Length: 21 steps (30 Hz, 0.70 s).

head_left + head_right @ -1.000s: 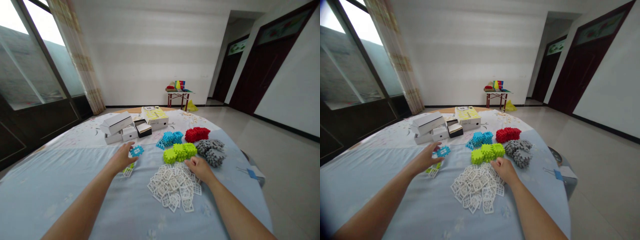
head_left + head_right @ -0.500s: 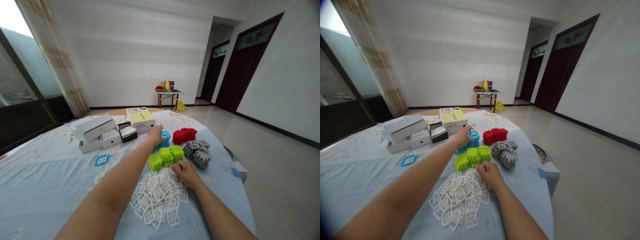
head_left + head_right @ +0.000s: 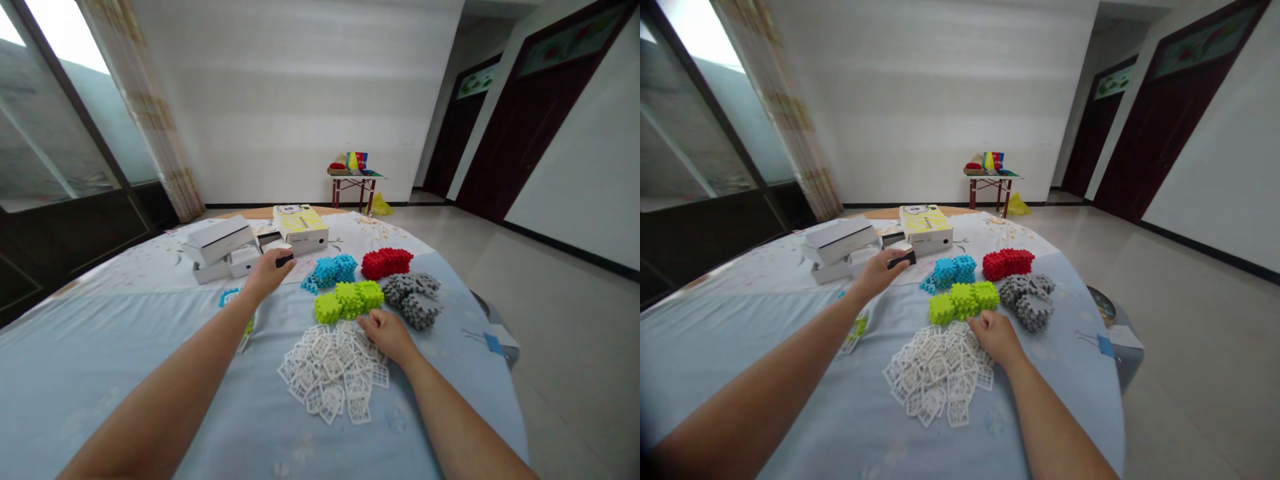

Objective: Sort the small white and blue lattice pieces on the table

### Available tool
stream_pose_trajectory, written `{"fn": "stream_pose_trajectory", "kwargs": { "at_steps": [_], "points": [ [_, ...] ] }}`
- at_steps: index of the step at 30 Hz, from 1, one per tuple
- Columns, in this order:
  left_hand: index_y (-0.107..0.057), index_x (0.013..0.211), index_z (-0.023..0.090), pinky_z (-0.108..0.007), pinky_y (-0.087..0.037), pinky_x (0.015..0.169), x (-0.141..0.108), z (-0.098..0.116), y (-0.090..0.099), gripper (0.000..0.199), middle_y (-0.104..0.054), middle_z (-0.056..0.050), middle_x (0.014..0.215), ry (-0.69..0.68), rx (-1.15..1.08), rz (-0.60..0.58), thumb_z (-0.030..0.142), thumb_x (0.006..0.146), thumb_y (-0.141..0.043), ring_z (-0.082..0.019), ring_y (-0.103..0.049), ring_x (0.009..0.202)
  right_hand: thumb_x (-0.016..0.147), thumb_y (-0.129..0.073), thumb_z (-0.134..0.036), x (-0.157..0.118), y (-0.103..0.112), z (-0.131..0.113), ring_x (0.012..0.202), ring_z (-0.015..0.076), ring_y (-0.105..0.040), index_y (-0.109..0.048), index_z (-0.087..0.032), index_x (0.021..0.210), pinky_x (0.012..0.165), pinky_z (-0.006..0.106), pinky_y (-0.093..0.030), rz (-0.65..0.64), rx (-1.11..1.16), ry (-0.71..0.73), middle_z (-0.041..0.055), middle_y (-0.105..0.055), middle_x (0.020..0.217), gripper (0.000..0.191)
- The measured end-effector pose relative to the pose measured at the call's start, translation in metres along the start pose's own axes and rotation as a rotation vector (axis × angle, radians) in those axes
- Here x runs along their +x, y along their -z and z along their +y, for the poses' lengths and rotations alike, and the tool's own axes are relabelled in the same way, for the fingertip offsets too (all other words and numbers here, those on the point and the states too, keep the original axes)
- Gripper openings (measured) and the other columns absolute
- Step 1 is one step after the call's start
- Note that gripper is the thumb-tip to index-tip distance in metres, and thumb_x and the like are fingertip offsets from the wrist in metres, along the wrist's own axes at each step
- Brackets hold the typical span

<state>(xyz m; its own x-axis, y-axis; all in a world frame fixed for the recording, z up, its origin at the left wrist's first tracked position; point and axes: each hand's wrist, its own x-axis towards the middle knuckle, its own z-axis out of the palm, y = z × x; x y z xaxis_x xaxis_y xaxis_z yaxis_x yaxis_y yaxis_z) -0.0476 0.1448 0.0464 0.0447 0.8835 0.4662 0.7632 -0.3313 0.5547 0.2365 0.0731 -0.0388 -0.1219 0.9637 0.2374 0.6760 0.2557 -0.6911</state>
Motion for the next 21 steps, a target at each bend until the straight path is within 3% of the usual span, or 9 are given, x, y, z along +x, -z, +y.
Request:
{"fn": "stream_pose_trajectory", "kwargs": {
  "at_steps": [4, 8, 11, 16, 21],
  "points": [
    [-0.062, 0.094, 0.015, -0.032, -0.045, 0.077, -0.052, -0.031, 0.047, 0.046, -0.067, -0.006, 0.09, 0.253, -0.07, -0.099, 0.052, 0.071, -0.05, -0.02, -0.061, 0.082, 0.077, -0.045, -0.048, 0.0, 0.0, 0.004, 0.046, 0.0085, -0.035, -0.029, -0.02, 0.05, 0.046, 0.022, -0.022, 0.012, -0.027, 0.034, -0.0054, -0.033, 0.044, 0.042],
    [-0.064, 0.084, 0.018, -0.027, -0.044, 0.066, -0.095, -0.047, 0.073, 0.044, -0.067, -0.002, 0.075, 0.366, -0.006, -0.183, 0.056, 0.068, -0.05, -0.019, -0.06, 0.071, 0.078, -0.044, -0.049, 0.0, 0.0, 0.006, 0.045, 0.0086, -0.035, -0.03, -0.02, 0.049, 0.046, 0.023, -0.024, 0.004, -0.045, 0.057, -0.0054, -0.033, 0.044, 0.043],
    [-0.064, 0.078, 0.019, -0.025, -0.04, 0.058, -0.114, -0.046, 0.077, 0.042, -0.065, -0.001, 0.068, 0.338, 0.093, -0.31, 0.056, 0.069, -0.047, -0.017, -0.057, 0.065, 0.078, -0.043, -0.049, 0.0, 0.001, 0.007, 0.045, 0.009, -0.036, -0.031, -0.02, 0.049, 0.046, 0.023, -0.025, -0.005, -0.044, 0.063, -0.0049, -0.036, 0.043, 0.043],
    [-0.062, 0.079, 0.02, -0.025, -0.036, 0.058, -0.125, -0.037, 0.073, 0.038, -0.064, -0.003, 0.077, 0.313, 0.306, -0.354, 0.054, 0.067, -0.05, -0.018, -0.056, 0.068, 0.077, -0.044, -0.048, -0.001, 0.002, 0.007, 0.045, 0.0092, -0.037, -0.032, -0.02, 0.048, 0.046, 0.023, -0.025, 0.005, -0.062, 0.071, -0.0045, -0.038, 0.043, 0.042],
    [-0.061, 0.083, 0.02, -0.026, -0.037, 0.062, -0.126, -0.039, 0.066, 0.031, -0.063, -0.004, 0.081, 0.319, 0.366, -0.428, 0.044, 0.064, -0.056, -0.018, -0.056, 0.071, 0.077, -0.044, -0.047, -0.002, 0.003, 0.007, 0.044, 0.0091, -0.036, -0.032, -0.02, 0.048, 0.046, 0.023, -0.025, 0.007, -0.059, 0.072, -0.0045, -0.039, 0.042, 0.041]
  ]
}}
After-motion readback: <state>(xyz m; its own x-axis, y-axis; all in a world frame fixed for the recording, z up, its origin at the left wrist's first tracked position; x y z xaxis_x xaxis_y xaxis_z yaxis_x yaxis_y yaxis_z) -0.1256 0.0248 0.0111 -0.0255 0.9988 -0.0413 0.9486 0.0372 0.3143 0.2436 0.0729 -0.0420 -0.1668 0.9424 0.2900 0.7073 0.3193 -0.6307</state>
